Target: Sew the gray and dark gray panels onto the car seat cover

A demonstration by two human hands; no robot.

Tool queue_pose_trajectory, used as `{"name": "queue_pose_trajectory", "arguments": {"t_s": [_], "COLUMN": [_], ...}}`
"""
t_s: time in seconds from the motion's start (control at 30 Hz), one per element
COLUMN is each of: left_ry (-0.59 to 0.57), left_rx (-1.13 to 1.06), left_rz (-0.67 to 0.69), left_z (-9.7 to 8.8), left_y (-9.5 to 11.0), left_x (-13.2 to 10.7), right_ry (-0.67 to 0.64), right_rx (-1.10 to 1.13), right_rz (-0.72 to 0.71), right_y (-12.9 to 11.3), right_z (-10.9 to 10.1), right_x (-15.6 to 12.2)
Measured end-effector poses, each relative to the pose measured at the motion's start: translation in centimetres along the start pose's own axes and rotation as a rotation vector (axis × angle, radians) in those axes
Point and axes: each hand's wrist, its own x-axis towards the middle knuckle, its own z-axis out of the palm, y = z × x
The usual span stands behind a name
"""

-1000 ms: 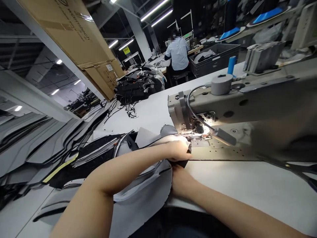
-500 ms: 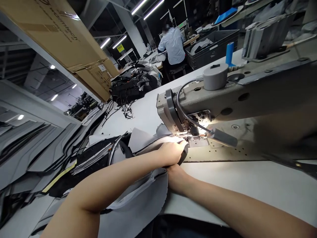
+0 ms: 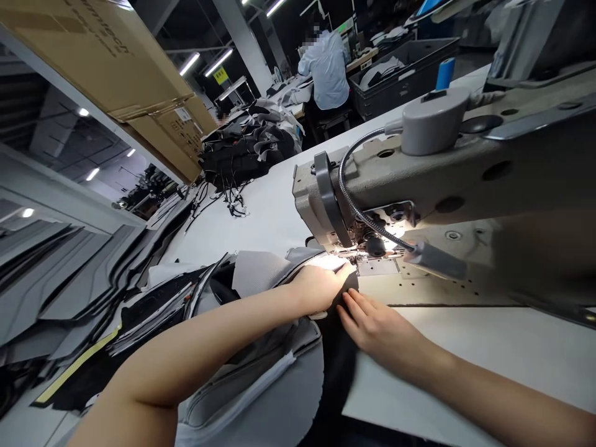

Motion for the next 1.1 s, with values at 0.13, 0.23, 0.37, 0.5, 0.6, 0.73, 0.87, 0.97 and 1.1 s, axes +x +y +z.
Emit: {"name": "queue_pose_trajectory", "arguments": {"t_s": [0.13, 0.23, 0.37, 0.5, 0.6, 0.73, 0.87, 0.97, 1.1], "left_ry": [-0.017, -0.046, -0.162, -0.272, -0.316, -0.248, -0.19, -0.261, -0.434], "left_rx": [0.037, 0.057, 0.061, 0.028, -0.015, -0.185, -0.242, -0.252, -0.384], "left_rz": [-0.007, -0.005, -0.039, -0.124, -0.129, -0.075, -0.064, -0.107, -0.127], "left_z": [0.1, -0.5, -1.5, -1.9, -2.1, -2.2, -2.0, -2.4, -3.3], "left_y": [-0.2, 0.2, 1.2, 2.2, 2.3, 2.0, 1.9, 1.5, 0.6], "left_x": [-0.1, -0.1, 0.1, 0.9, 1.4, 1.6, 1.5, 0.8, -0.5], "right_ry": [0.005, -0.003, 0.01, 0.005, -0.002, -0.009, -0.055, -0.164, -0.239], "right_rx": [-0.054, -0.04, 0.007, 0.043, 0.063, 0.07, 0.158, 0.361, 0.496], "right_rz": [-0.022, -0.041, -0.065, -0.047, -0.032, -0.004, 0.06, 0.022, -0.099], "right_y": [-0.3, 0.1, 1.2, 1.6, 1.8, 1.9, 0.9, -0.9, -2.9], "right_z": [-0.1, -0.6, -0.9, -0.8, -0.6, -0.2, -0.5, -1.7, -2.6], "right_x": [0.0, -0.3, -0.8, -1.3, -1.6, -1.3, -0.2, 0.4, 0.4]}}
